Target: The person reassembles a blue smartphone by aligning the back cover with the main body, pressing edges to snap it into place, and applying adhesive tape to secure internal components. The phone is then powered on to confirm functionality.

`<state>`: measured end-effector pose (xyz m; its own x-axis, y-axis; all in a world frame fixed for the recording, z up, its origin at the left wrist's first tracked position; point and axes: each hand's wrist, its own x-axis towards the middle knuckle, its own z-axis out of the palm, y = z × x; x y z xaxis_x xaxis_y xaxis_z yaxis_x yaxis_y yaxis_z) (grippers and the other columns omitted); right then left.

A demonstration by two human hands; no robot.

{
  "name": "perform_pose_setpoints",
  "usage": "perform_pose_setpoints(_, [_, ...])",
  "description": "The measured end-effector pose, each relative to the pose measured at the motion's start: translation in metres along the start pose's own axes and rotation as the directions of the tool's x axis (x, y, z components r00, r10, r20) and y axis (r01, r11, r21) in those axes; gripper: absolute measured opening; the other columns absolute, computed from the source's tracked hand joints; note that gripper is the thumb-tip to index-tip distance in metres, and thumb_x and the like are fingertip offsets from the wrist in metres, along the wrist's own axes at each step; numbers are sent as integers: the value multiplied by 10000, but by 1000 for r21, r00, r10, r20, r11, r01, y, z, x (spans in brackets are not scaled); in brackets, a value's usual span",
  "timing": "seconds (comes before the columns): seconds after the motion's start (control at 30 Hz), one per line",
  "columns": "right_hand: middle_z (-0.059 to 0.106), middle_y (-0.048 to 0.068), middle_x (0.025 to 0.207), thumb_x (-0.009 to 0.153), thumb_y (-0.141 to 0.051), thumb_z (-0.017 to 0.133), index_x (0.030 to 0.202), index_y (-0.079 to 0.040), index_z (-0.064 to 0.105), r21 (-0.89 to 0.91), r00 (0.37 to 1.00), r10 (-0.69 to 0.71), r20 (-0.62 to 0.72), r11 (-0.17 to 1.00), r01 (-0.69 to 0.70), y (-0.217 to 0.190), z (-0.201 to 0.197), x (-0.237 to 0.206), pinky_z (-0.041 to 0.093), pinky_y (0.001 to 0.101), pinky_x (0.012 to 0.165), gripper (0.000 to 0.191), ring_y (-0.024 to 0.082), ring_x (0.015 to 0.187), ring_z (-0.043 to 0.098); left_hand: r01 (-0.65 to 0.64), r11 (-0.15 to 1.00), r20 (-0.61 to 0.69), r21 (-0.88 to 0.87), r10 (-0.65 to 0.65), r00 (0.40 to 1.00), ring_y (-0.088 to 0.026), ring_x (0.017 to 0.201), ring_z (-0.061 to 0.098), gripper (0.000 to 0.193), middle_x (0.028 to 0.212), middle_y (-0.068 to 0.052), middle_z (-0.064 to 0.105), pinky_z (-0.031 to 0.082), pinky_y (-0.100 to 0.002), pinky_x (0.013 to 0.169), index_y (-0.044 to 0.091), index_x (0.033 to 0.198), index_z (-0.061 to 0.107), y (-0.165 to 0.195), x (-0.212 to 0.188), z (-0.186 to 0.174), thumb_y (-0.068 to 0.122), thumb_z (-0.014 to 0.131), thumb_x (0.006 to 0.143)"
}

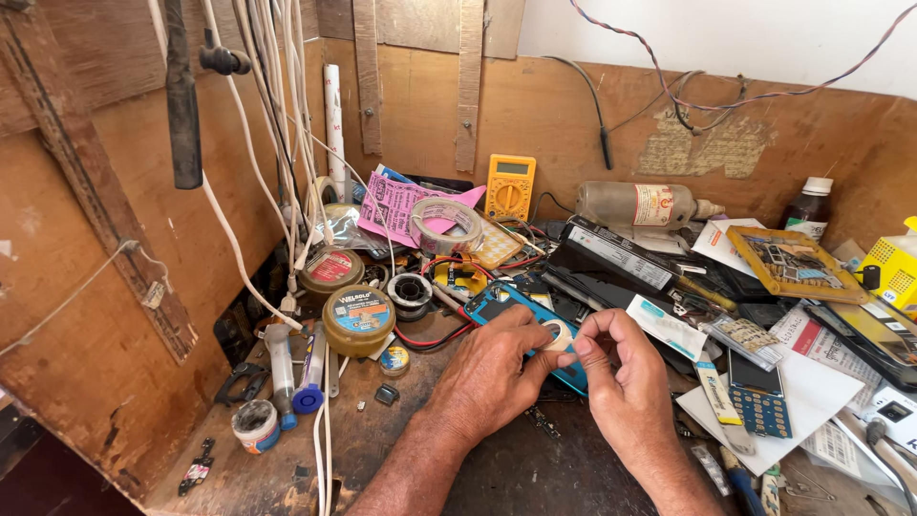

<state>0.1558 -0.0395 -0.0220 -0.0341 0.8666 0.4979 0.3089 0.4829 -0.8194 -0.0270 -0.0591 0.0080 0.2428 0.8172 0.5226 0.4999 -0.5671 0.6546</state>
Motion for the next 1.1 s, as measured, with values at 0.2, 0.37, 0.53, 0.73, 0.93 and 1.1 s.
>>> perform_pose_setpoints(0.2, [591, 14, 900, 969, -42, 636, 988, -22, 579, -44, 985, -168, -30, 985, 167, 0, 0, -2, 494, 235, 759, 63, 79, 816, 557, 3, 999, -13, 42, -3, 1000, -349, 840, 670, 307, 848, -127, 632, 509, -479, 708, 40, 897, 748, 1, 0, -1, 346, 761, 870])
perform_pose_setpoints(0.37, [636, 29, 912, 985, -73, 647, 1033, -11, 601, 6, 993, -82, -88, 997, 83, 0, 0, -1, 492, 239, 742, 91, 79, 801, 570, -26, 998, -36, 51, 28, 999, -356, 813, 668, 323, 820, -130, 634, 507, -485, 688, 40, 868, 746, 0, -1, -2, 363, 768, 873])
perform_pose_setpoints(0.53, [683, 34, 998, 959, -106, 666, 1146, -34, 667, -35, 989, -127, -79, 992, 124, -9, -3, 0, 510, 233, 782, 200, 90, 871, 623, -23, 999, -54, 45, 26, 998, -348, 797, 666, 283, 817, -134, 628, 511, -483, 684, 48, 872, 743, -4, -1, -4, 330, 767, 868])
perform_pose_setpoints(0.73, [720, 64, 1056, 914, -122, 740, 1031, -56, 782, -265, 944, -330, -8, 911, 317, -20, -4, -1, 526, 272, 854, 141, 145, 974, 644, -107, 987, -28, 121, 111, 993, -365, 827, 665, 232, 845, -143, 627, 515, -503, 702, 50, 853, 745, -7, -2, -4, 282, 764, 863])
perform_pose_setpoints(0.93, [724, 43, 994, 829, -103, 793, 923, -68, 774, -306, 980, -194, -52, 937, 169, -25, -4, -2, 555, 286, 758, 102, 144, 847, 652, -98, 982, 31, 164, 94, 995, -377, 845, 664, 233, 887, -153, 634, 523, -512, 722, 55, 863, 752, -5, -2, -5, 288, 756, 866])
perform_pose_setpoints(1.1, [731, 25, 917, 846, -76, 781, 880, -57, 741, -366, 946, -319, -47, 887, 281, -26, -2, -3, 541, 297, 764, 56, 166, 882, 632, -77, 982, 17, 173, 75, 997, -376, 856, 665, 244, 885, -154, 635, 527, -510, 721, 54, 871, 757, -5, -1, -6, 297, 764, 848])
